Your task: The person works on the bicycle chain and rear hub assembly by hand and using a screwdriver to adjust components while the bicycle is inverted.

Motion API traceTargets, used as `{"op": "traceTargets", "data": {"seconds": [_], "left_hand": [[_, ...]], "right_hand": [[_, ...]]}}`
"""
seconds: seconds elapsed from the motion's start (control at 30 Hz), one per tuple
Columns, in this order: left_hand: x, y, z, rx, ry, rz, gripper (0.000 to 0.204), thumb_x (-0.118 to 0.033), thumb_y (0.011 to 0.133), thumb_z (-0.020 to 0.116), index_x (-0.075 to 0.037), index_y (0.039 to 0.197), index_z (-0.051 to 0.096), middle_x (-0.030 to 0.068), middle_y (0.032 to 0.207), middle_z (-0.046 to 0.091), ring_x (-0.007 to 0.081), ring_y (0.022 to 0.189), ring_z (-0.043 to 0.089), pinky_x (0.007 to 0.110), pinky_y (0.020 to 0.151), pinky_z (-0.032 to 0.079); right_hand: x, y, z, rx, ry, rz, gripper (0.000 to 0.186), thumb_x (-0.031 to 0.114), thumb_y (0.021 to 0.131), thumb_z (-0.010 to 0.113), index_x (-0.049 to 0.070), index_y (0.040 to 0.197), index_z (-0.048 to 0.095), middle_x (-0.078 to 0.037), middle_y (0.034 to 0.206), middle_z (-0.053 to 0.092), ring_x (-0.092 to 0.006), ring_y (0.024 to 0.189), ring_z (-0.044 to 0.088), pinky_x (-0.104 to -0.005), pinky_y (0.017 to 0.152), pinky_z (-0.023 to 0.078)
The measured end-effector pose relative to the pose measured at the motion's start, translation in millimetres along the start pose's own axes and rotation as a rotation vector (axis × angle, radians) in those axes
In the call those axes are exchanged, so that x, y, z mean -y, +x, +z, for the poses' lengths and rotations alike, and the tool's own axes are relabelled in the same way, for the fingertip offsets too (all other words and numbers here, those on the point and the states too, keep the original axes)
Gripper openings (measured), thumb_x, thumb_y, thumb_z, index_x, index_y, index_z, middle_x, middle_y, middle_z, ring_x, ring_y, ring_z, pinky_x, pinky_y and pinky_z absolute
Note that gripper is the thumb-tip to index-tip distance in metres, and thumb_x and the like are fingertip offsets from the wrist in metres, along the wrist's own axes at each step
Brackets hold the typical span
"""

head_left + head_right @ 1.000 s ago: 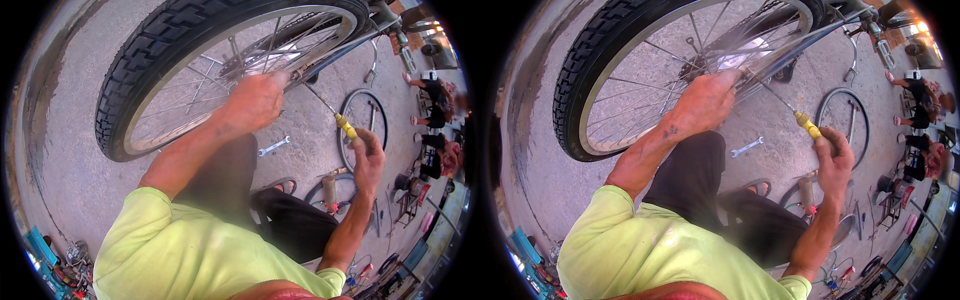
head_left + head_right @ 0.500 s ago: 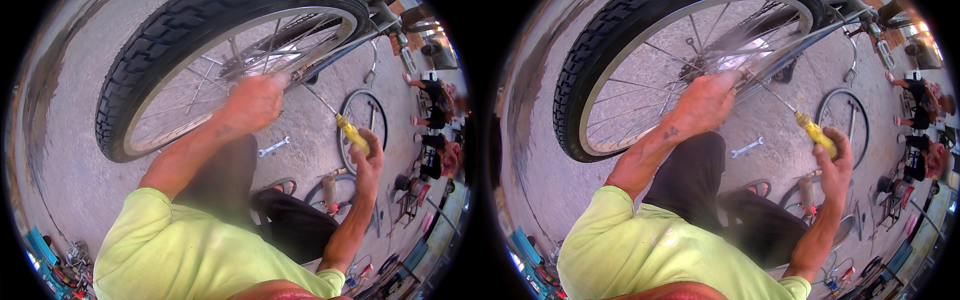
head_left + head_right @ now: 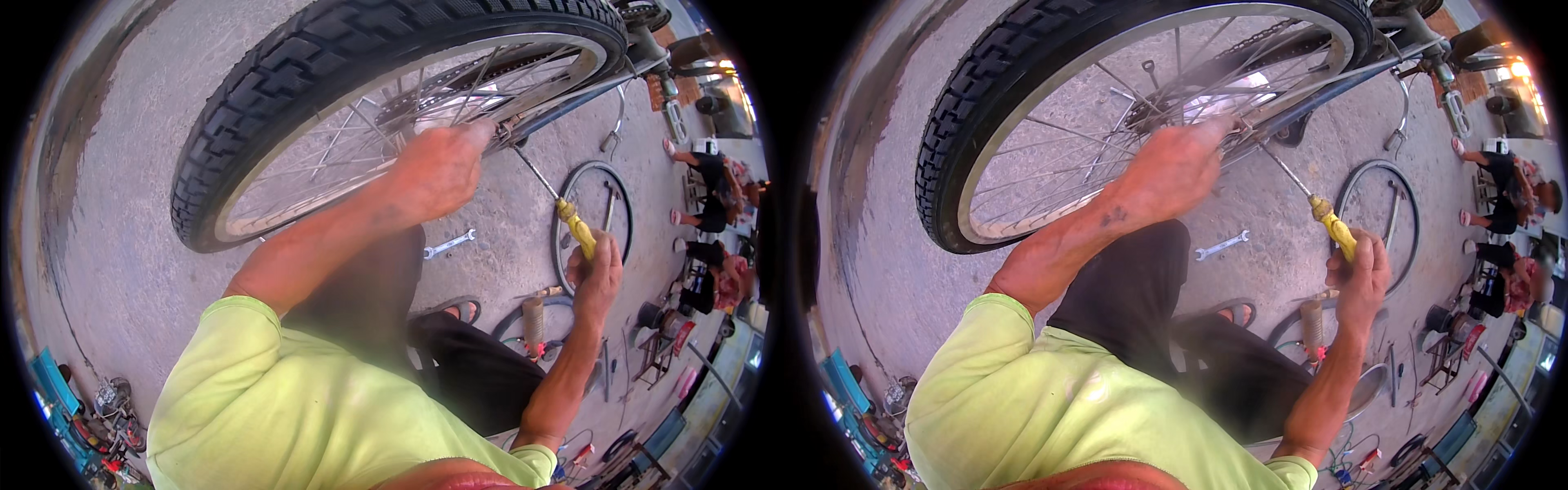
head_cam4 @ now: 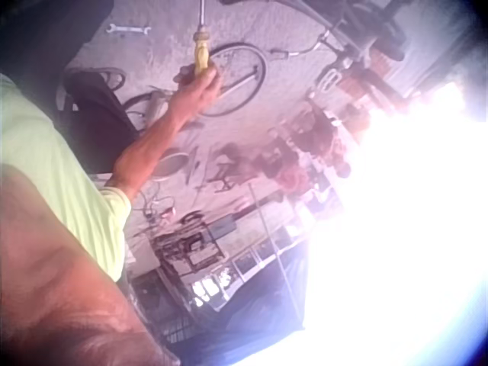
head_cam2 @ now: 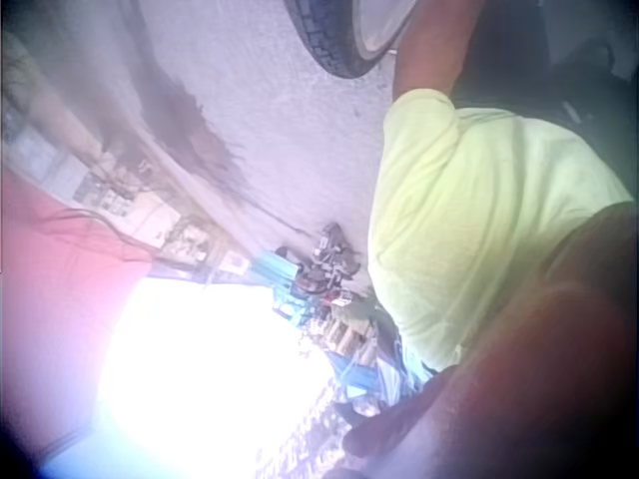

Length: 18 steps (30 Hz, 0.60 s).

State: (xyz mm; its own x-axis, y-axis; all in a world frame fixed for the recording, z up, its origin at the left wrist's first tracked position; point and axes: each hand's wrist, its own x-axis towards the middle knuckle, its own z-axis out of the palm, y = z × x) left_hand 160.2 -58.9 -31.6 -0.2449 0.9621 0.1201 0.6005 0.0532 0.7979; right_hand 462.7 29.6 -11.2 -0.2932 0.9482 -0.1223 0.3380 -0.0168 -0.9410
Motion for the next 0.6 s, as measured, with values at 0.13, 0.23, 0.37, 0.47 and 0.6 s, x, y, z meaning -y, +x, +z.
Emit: {"op": "traceTargets", "data": {"seconds": [0.13,0.23,0.37,0.47,0.6], "left_hand": [[8,1,8,-0.054,0.014,0.085,0.039,-0.004,0.091,0.052,0.001,0.129,0.060,0.0297,0.097,0.068,0.0498,0.091,0.066,0.056,0.079,0.052],[9,1,9,-0.041,0.027,0.076,0.041,-0.004,0.091,0.051,0.001,0.131,0.059,0.0299,0.102,0.068,0.0490,0.093,0.066,0.056,0.081,0.052],[4,1,7,-0.008,0.039,0.011,0.042,-0.004,0.092,0.050,0.001,0.132,0.059,0.0307,0.105,0.068,0.0485,0.097,0.066,0.055,0.085,0.052],[1,0,7,-0.012,0.026,0.004,0.042,-0.004,0.092,0.049,0.002,0.133,0.059,0.0310,0.104,0.068,0.0484,0.098,0.066,0.055,0.087,0.052],[3,0,7,-0.014,0.053,0.022,0.043,-0.004,0.092,0.048,0.001,0.134,0.058,0.0302,0.105,0.068,0.0482,0.098,0.066,0.054,0.087,0.052]], "right_hand": [[-4,-1,-1,0.020,0.025,-0.001,0.035,0.034,0.109,0.051,0.002,0.112,0.065,-0.004,0.074,0.063,-0.0081,0.054,0.054,-0.0209,0.049,0.041],[-5,-3,-1,0.051,0.054,-0.046,0.032,0.031,0.108,0.053,0.001,0.115,0.064,-0.004,0.076,0.063,-0.0082,0.058,0.055,-0.0211,0.052,0.043],[-3,-5,-4,0.087,-0.032,-0.150,0.025,0.021,0.105,0.060,0.000,0.118,0.063,-0.004,0.082,0.064,-0.0080,0.065,0.057,-0.0217,0.060,0.046],[-3,-7,-4,0.064,-0.124,-0.217,0.024,0.012,0.101,0.066,-0.001,0.121,0.062,-0.006,0.092,0.066,-0.0082,0.072,0.059,-0.0221,0.065,0.049],[-8,-11,-5,0.006,-0.280,-0.348,0.031,0.004,0.095,0.071,0.000,0.124,0.062,-0.007,0.109,0.066,-0.0116,0.088,0.063,-0.0244,0.075,0.052]]}}
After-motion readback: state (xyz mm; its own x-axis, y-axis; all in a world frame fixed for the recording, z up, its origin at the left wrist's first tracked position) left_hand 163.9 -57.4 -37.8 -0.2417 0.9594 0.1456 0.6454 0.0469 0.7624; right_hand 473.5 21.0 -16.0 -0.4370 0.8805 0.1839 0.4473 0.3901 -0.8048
